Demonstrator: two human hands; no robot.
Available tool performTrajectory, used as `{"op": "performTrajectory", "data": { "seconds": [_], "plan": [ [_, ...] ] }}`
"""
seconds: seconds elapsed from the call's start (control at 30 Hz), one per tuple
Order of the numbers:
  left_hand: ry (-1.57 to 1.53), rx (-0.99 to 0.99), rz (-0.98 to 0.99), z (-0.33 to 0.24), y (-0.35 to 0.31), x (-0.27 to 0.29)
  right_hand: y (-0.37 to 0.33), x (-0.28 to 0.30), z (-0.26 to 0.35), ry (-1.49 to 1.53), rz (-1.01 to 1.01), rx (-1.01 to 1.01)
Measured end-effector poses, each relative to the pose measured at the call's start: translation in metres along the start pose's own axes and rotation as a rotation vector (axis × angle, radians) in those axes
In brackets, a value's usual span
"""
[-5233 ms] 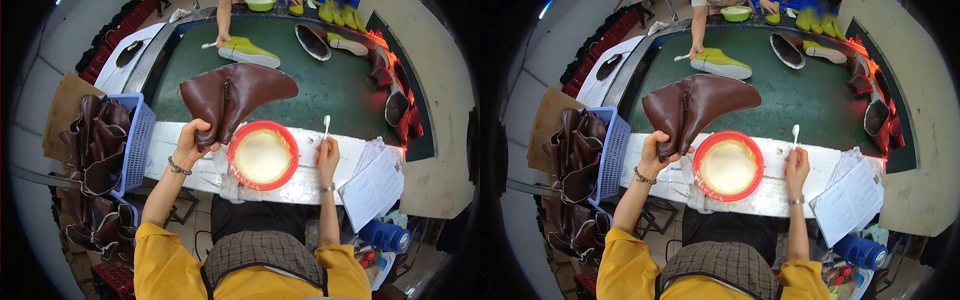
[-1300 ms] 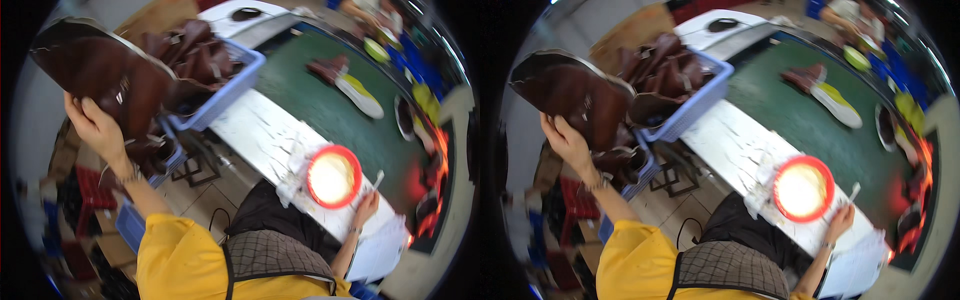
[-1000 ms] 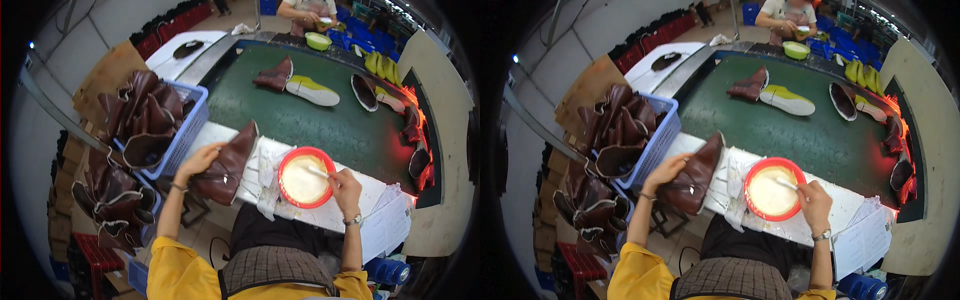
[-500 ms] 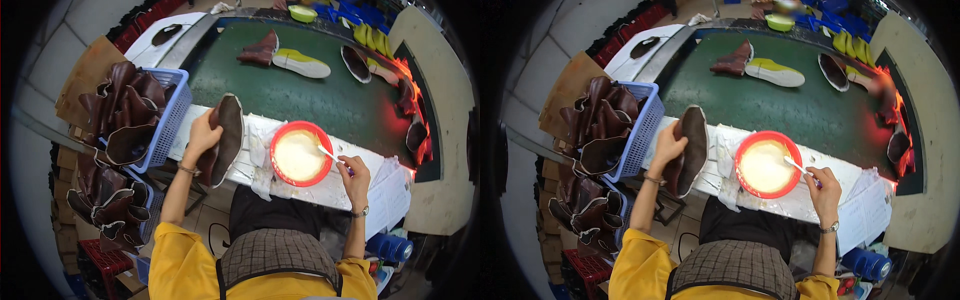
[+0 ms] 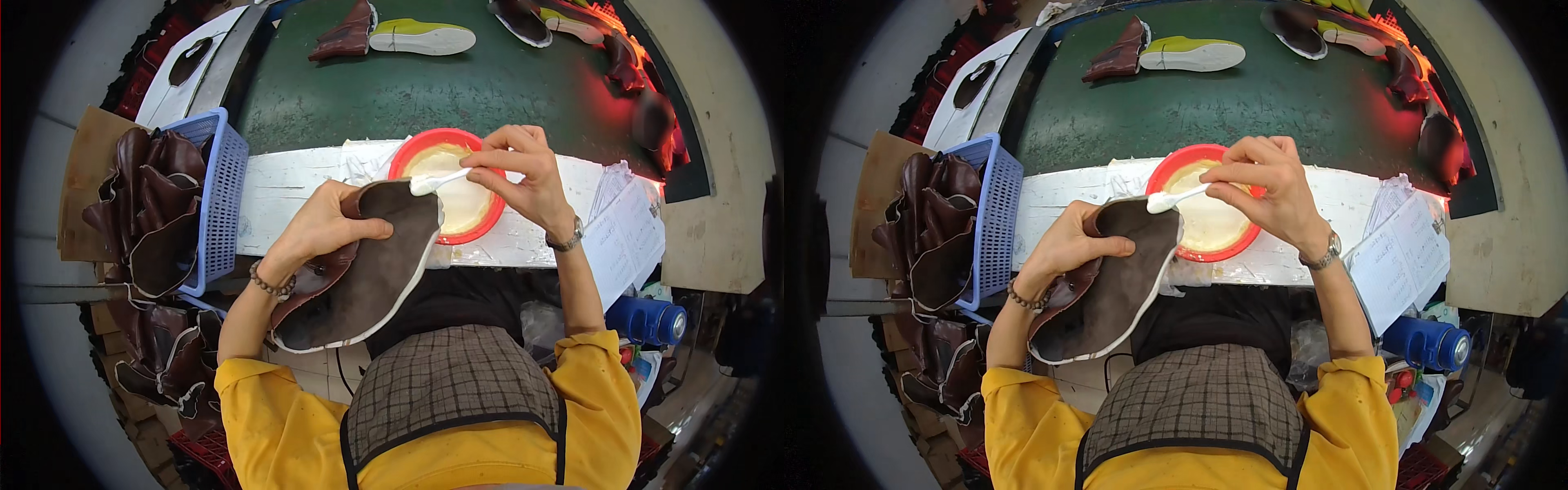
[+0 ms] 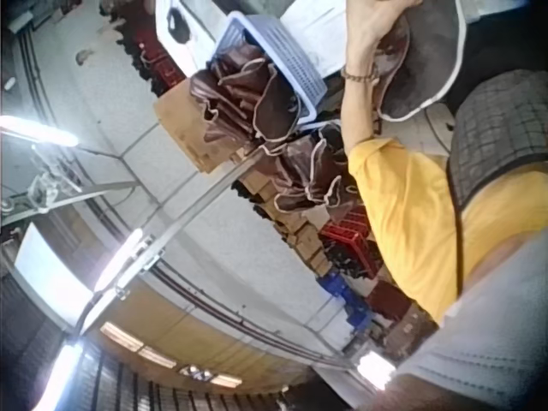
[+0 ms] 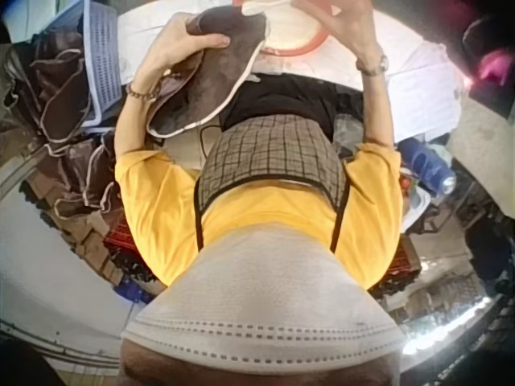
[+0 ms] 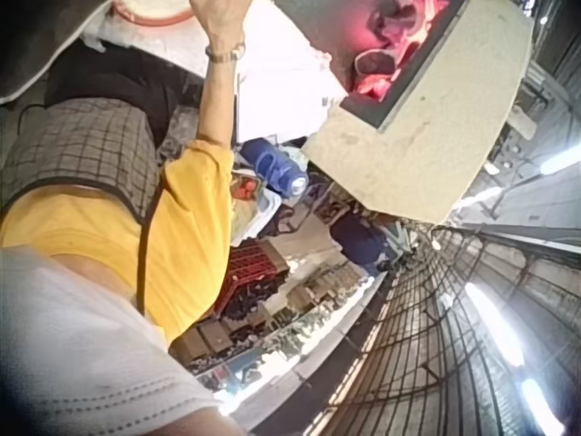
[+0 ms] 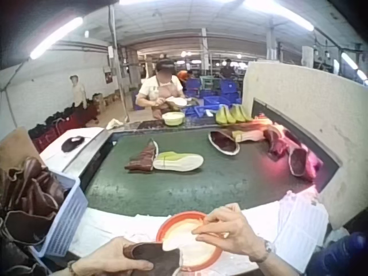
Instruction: The worker is applying glue to the edges and seams of brown leather shoe upper components using a brush.
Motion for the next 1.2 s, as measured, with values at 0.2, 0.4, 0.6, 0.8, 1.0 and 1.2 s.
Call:
{"op": "performTrajectory", "data": {
  "seconds": [0.2,0.4,0.6,0.8,1.0,1.2],
  "plan": [
    [-0.194,-0.241,-0.34,-0.004,-0.006,0.009,-0.012,-0.014,0.002,-0.035,-0.131,-0.043],
    [-0.166,-0.138,-0.33,-0.017,-0.009,0.023,-0.029,-0.023,0.013,0.054,-0.112,-0.121],
    [-0.092,0.09,0.08,-0.006,-0.004,0.008,-0.003,-0.008,-0.008,-0.013,-0.019,-0.003],
    [-0.019,0.155,0.198,-0.007,0.005,-0.006,0.036,-0.011,-0.002,0.077,0.098,0.23],
    [0.142,-0.204,-0.298,0.002,0.002,0.027,0.009,-0.005,-0.026,-0.062,0.098,-0.115],
    [0.262,-0.27,-0.852,0.082,0.024,0.077,-0.047,-0.058,-0.041,-0.604,0.318,-0.238]
  ]
}}
Point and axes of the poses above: each hand's wrist, its own y-axis towards the middle knuckle, its own x-axis out of the back of the hand, z = x × y, the point moved 3 cm from there along y, towards the middle knuckle, and after that the axes turned 5 degrees about z, right-handed, at the moved point
